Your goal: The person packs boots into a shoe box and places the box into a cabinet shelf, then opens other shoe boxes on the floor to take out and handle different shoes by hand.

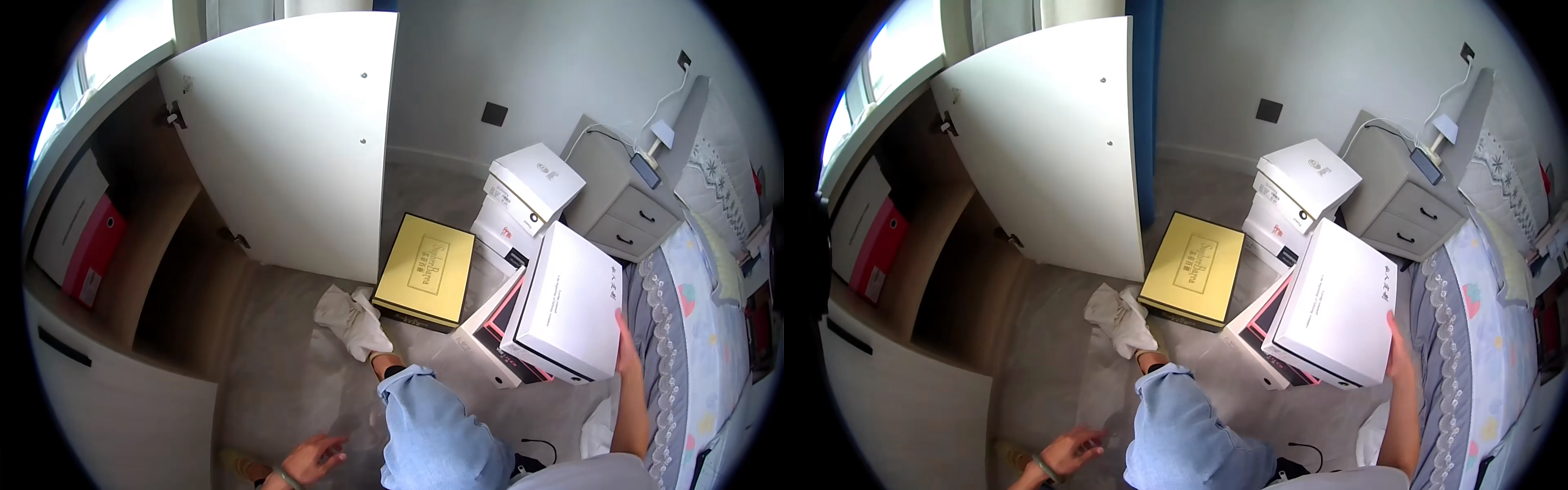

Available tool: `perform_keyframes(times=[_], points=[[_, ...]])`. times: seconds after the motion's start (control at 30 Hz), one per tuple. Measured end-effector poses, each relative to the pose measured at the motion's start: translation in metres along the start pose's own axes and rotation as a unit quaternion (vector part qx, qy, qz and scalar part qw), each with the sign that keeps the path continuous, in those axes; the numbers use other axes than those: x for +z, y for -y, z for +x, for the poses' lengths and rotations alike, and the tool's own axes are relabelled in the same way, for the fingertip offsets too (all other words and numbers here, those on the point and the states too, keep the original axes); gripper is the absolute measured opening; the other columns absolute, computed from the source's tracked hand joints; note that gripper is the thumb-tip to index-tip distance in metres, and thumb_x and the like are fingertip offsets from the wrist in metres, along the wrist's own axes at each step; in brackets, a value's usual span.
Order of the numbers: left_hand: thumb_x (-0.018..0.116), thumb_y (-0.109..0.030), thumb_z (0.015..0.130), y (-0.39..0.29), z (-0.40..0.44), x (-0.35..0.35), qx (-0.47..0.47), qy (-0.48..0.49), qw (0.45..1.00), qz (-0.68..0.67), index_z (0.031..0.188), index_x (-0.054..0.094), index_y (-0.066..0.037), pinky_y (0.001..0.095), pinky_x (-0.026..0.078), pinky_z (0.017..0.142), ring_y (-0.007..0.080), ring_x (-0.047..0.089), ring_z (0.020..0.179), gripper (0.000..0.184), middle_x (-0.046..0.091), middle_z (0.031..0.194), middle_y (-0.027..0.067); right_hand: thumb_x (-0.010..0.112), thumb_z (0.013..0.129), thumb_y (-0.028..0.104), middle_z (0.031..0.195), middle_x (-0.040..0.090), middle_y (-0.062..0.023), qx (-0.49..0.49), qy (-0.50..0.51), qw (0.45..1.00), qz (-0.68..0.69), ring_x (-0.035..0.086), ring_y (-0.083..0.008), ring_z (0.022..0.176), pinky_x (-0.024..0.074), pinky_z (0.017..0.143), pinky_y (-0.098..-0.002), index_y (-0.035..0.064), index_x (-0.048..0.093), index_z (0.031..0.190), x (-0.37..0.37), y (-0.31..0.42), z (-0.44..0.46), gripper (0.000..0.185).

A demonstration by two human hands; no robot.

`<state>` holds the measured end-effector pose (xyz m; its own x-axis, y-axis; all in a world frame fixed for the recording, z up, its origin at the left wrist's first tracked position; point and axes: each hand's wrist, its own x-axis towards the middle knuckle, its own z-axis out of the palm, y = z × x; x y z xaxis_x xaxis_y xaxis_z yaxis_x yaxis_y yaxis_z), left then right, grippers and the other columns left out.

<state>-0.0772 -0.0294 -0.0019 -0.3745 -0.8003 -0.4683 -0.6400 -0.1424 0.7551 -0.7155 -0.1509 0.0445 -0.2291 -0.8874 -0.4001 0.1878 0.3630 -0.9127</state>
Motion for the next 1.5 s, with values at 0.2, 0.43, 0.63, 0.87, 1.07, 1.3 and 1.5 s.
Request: perform_keyframes(times=[0.2,0.43,0.63,0.87,1.07,1.3,1.5], points=[[0.057,-0.028,0.095,0.017,0.003,0.013,0.021,0.044,0.999,0.008,0.13,0.057,-0.01,0.036,0.052,0.084,0.0268,0.065,0.094,0.039,0.062,0.109,0.0144,0.056,0.091,0.054,0.126,0.059,-0.0101,-0.01,0.015,0.994,0.105,0.058,-0.0245,0.112,0.0471,0.095,-0.0373,0.0051,0.049,0.135,0.021,-0.03,-0.028,0.066],[0.052,-0.026,0.097,0.016,0.005,0.016,0.013,0.043,0.999,0.009,0.131,0.057,-0.01,0.0366,0.051,0.085,0.028,0.065,0.098,0.037,0.064,0.11,0.0139,0.057,0.087,0.049,0.132,0.054,-0.0092,-0.065,-0.029,0.973,0.221,0.053,-0.0261,0.12,0.043,0.101,-0.041,0.0054,0.044,0.138,0.067,-0.066,-0.05,0.068],[0.054,-0.029,0.097,0.011,0.005,0.019,0.031,0.061,0.997,0.024,0.13,0.057,-0.01,0.0367,0.051,0.086,0.0283,0.065,0.098,0.038,0.064,0.11,0.0137,0.05,0.089,0.065,0.137,0.053,-0.0094,-0.056,0.022,0.976,0.21,0.053,-0.025,0.121,0.0427,0.101,-0.0399,0.006,0.043,0.141,0.069,-0.036,-0.052,0.08],[0.056,-0.031,0.096,-0.011,-0.005,0.019,-0.001,0.0,1.0,0.009,0.127,0.057,-0.006,0.037,0.052,0.083,0.0283,0.066,0.087,0.04,0.064,0.105,0.0144,0.051,0.09,0.058,0.117,0.065,-0.0094,-0.11,0.003,0.981,0.162,0.063,-0.024,0.103,0.0501,0.089,-0.0353,0.0029,0.056,0.127,-0.012,-0.002,0.089,0.066],[0.054,-0.03,0.098,-0.039,0.049,0.016,0.064,-0.203,0.966,-0.149,0.134,0.05,-0.006,0.0339,0.05,0.085,0.0229,0.062,0.096,0.043,0.06,0.114,0.013,0.053,0.091,0.047,0.106,0.068,-0.0092,-0.163,-0.009,0.972,0.171,0.066,-0.0239,0.092,0.0525,0.082,-0.0339,0.0029,0.061,0.118,0.018,-0.02,0.105,0.052],[0.045,-0.049,0.1,-0.056,0.161,-0.003,0.092,-0.025,0.94,-0.327,0.15,0.028,-0.013,0.037,0.044,0.099,0.022,0.053,0.119,0.064,0.054,0.132,0.0135,0.052,0.091,0.05,0.115,0.064,-0.0076,-0.127,-0.049,0.968,0.213,0.061,-0.0225,0.103,0.0495,0.088,-0.0342,0.005,0.057,0.124,0.075,-0.027,0.064,0.056],[0.03,-0.076,0.09,-0.073,0.229,0.002,0.009,0.106,0.915,-0.389,0.154,-0.008,-0.03,0.045,0.038,0.106,0.0382,0.045,0.131,0.087,0.029,0.151,0.0266,0.056,0.088,0.055,0.122,0.06,-0.006,-0.093,-0.096,0.977,0.168,0.056,-0.022,0.114,0.0442,0.095,-0.036,0.0068,0.052,0.13,0.115,-0.024,0.023,0.064]])
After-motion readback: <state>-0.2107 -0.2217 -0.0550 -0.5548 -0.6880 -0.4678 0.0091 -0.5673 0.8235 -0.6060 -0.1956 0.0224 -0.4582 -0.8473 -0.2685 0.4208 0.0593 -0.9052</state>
